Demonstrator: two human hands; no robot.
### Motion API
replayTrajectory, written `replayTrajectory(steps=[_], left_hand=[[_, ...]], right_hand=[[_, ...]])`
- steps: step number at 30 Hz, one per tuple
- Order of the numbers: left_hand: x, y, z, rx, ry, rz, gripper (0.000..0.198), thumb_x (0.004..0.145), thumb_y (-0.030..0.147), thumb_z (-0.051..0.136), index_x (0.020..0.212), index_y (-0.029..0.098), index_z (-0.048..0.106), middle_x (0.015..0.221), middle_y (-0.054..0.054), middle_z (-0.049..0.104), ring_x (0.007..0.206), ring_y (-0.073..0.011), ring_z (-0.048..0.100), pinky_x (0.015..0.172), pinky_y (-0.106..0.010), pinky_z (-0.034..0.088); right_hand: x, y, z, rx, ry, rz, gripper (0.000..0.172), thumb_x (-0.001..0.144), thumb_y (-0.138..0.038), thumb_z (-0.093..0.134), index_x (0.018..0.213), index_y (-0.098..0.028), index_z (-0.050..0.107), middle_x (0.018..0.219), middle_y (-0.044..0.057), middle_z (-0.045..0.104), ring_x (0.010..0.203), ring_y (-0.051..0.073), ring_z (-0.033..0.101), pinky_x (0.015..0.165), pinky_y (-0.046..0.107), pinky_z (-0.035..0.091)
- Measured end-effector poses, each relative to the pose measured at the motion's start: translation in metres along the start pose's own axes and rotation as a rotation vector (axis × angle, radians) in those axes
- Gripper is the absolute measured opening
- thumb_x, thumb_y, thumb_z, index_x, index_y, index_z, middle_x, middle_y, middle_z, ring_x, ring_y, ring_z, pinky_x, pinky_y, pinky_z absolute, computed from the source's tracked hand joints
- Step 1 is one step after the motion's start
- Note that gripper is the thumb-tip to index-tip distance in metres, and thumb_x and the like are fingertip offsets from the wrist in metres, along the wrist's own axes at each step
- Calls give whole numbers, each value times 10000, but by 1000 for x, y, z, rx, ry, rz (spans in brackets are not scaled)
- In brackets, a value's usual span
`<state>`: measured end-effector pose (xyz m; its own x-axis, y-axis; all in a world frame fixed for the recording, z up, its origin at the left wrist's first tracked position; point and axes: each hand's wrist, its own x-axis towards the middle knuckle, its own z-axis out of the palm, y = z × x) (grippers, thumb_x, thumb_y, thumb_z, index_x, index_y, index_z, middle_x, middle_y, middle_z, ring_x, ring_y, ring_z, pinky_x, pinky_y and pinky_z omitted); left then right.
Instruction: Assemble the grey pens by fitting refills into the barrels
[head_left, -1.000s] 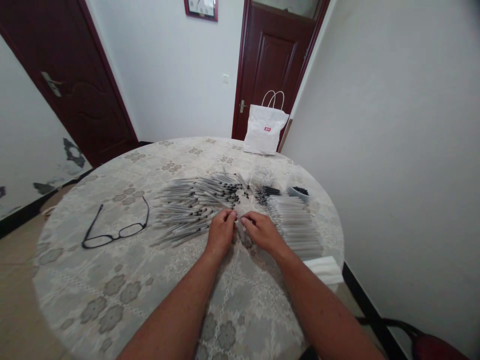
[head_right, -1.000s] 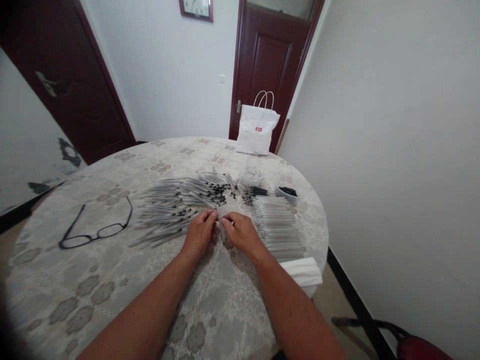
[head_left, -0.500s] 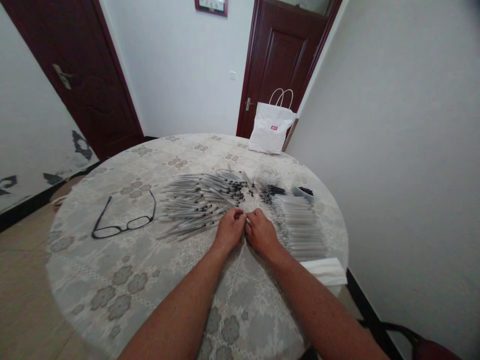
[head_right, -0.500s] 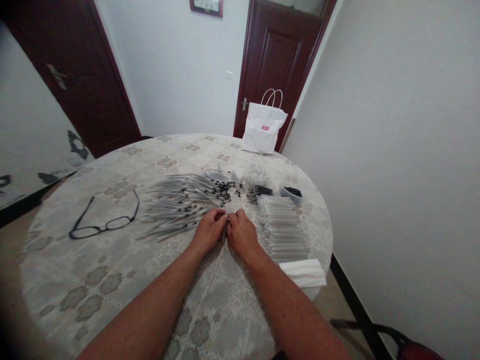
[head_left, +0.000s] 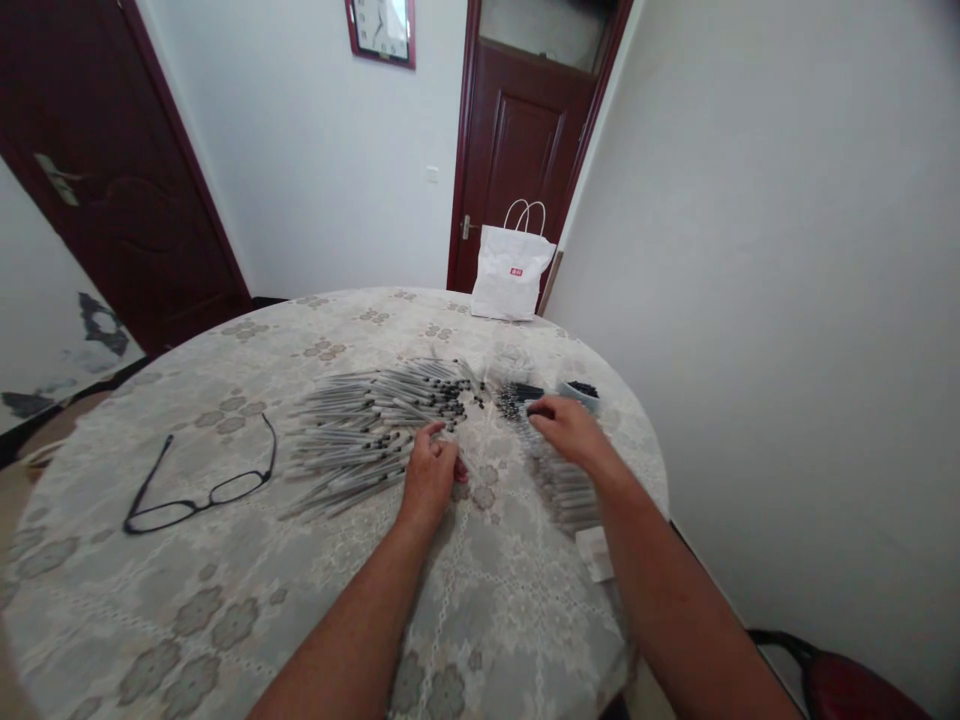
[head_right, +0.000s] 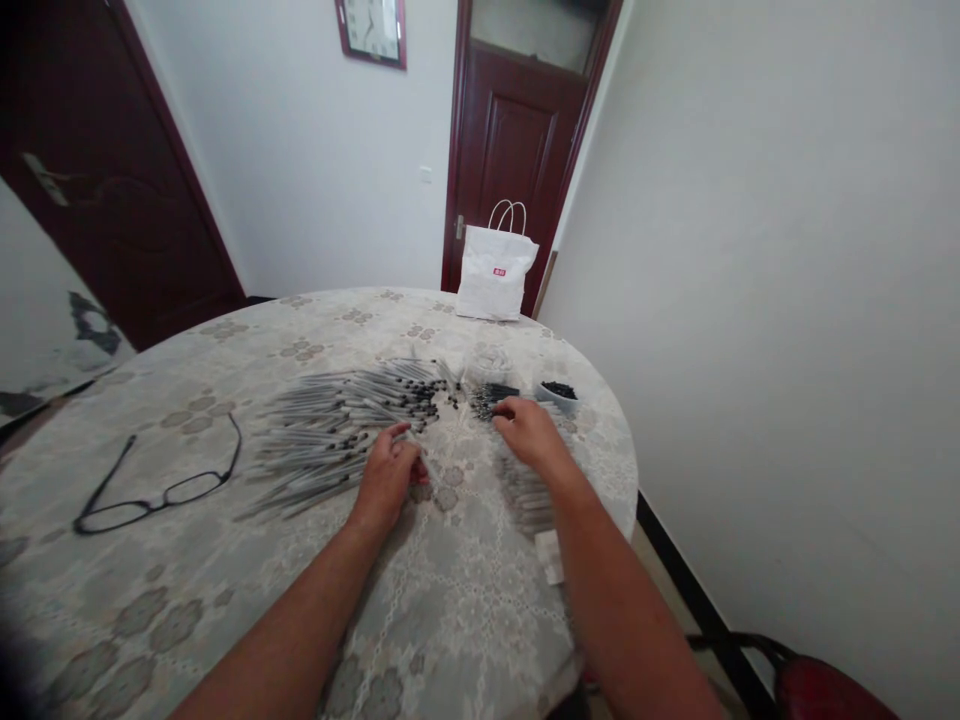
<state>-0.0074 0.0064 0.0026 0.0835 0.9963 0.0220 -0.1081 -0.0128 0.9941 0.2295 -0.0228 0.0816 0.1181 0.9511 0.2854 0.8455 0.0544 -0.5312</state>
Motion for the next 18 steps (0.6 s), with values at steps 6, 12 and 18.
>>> replayTrajectory(steps=[6, 12, 18], left_hand=[[-3, 4, 5, -99, -32, -36, 447, 791, 334, 646, 1195, 209, 502, 677, 11, 679, 565, -176, 673, 542, -269, 535], [-5, 7, 7, -150, -106, -53, 357, 813, 422, 690, 1042, 194, 538, 749, -41, 722, 632, -190, 704, 590, -303, 574], [-8, 12, 5, -90, -200, -49, 349, 803, 460, 728, 947, 170, 598, 814, -70, 748, 633, -168, 687, 613, -297, 568]], right_hand=[[43, 50, -66, -214, 448, 181, 400, 863, -172, 541, 1212, -98, 720, 1164, 171, 743, 1081, 279, 675, 1034, 416, 471], [-1, 21, -38, -115, 286, 30, 285, 934, -249, 543, 1120, -167, 743, 1105, 118, 757, 978, 236, 685, 948, 354, 504], [-72, -31, 25, -114, -82, -226, 201, 992, -292, 589, 1106, -195, 723, 1021, 76, 742, 954, 207, 677, 869, 303, 485]])
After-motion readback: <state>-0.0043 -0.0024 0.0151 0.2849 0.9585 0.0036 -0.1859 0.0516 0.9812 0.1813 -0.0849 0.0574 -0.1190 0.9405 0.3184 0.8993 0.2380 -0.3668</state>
